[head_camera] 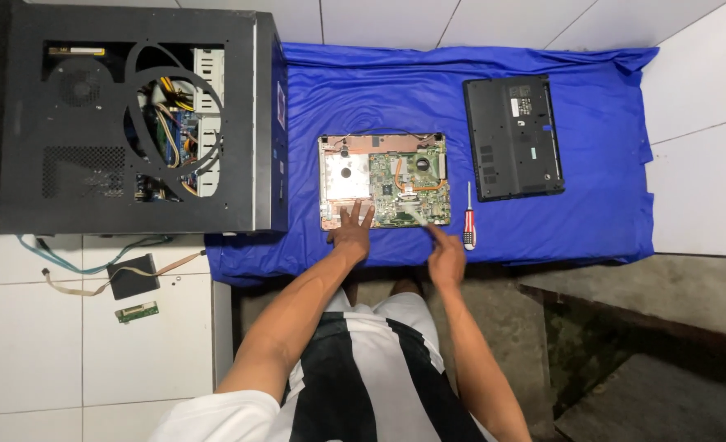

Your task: Cleaning a laptop motherboard using a small brush to remove dust and debris.

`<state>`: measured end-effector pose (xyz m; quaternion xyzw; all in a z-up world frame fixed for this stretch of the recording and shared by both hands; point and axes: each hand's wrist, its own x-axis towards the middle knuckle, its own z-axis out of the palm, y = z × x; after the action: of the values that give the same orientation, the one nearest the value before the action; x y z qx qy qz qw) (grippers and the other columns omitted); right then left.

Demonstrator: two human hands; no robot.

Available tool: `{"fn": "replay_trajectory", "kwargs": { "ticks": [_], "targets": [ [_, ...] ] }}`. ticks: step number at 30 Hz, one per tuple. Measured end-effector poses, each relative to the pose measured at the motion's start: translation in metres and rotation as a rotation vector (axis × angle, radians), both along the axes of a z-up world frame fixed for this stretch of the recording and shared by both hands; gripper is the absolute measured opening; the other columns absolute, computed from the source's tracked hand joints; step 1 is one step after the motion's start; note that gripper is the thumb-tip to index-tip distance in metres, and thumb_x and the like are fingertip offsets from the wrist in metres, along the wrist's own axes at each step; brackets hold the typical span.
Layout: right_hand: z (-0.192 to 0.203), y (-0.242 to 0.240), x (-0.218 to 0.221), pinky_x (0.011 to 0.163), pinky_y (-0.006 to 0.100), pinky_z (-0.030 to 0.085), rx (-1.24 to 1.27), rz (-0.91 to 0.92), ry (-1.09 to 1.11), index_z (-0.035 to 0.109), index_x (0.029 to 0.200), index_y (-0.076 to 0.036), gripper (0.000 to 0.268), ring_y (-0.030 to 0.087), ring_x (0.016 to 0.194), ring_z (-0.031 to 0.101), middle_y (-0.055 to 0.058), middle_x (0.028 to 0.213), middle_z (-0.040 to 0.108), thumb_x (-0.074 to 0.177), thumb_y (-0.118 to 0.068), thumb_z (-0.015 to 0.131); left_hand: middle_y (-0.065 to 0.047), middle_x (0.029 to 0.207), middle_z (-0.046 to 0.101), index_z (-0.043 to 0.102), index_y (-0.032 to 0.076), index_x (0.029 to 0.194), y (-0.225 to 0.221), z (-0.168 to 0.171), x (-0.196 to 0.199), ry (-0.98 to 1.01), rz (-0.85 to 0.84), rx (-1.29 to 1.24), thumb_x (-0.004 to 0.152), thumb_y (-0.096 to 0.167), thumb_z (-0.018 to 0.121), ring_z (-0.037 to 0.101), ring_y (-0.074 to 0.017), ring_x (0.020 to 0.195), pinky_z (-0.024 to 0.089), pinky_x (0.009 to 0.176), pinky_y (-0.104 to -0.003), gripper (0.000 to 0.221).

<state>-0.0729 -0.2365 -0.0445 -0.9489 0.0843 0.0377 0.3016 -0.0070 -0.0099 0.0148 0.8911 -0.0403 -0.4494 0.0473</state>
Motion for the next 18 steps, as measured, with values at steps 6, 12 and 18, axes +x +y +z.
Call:
{"fn": "replay_trajectory", "kwargs": {
  "ticks": [6, 12, 18],
  "targets": [
    [0.003, 0.012, 0.012, 0.096, 0.045, 0.053, 0.02, -0.017, 0.05, 0.069, 0.132, -0.035, 0.054, 0.035, 0.101, 0.067, 0.013, 0.094, 0.065, 0.093, -0.001, 0.055, -0.013, 0.17, -0.019, -0.005, 0.029, 0.164, -0.006, -0.016, 0.0, -0.002, -0.026, 0.043, 0.102, -0.002, 0.043, -0.004, -0.044, 0.156, 0.047, 0.088, -0.074, 0.085],
    [0.026, 0.015, 0.018, 0.097, 0.047, 0.052, 0.052, -0.007, 0.09, 0.071, 0.131, -0.032, 0.054, 0.039, 0.104, 0.067, 0.016, 0.097, 0.067, 0.094, 0.003, 0.052, -0.012, 0.171, -0.016, -0.003, 0.031, 0.164, 0.007, -0.012, -0.001, -0.028, -0.054, -0.022, 0.102, -0.001, 0.044, 0.0, -0.0423, 0.157, 0.047, 0.091, -0.071, 0.084],
    [0.022, 0.022, 0.023, 0.097, 0.044, 0.053, 0.036, 0.118, 0.121, 0.069, 0.133, -0.039, 0.057, 0.033, 0.102, 0.068, 0.009, 0.094, 0.066, 0.095, 0.001, 0.052, -0.011, 0.171, -0.014, 0.0, 0.032, 0.164, 0.012, -0.01, 0.004, -0.03, -0.05, -0.054, 0.1, -0.001, 0.047, 0.002, -0.0418, 0.157, 0.047, 0.09, -0.071, 0.086]
  ]
}}
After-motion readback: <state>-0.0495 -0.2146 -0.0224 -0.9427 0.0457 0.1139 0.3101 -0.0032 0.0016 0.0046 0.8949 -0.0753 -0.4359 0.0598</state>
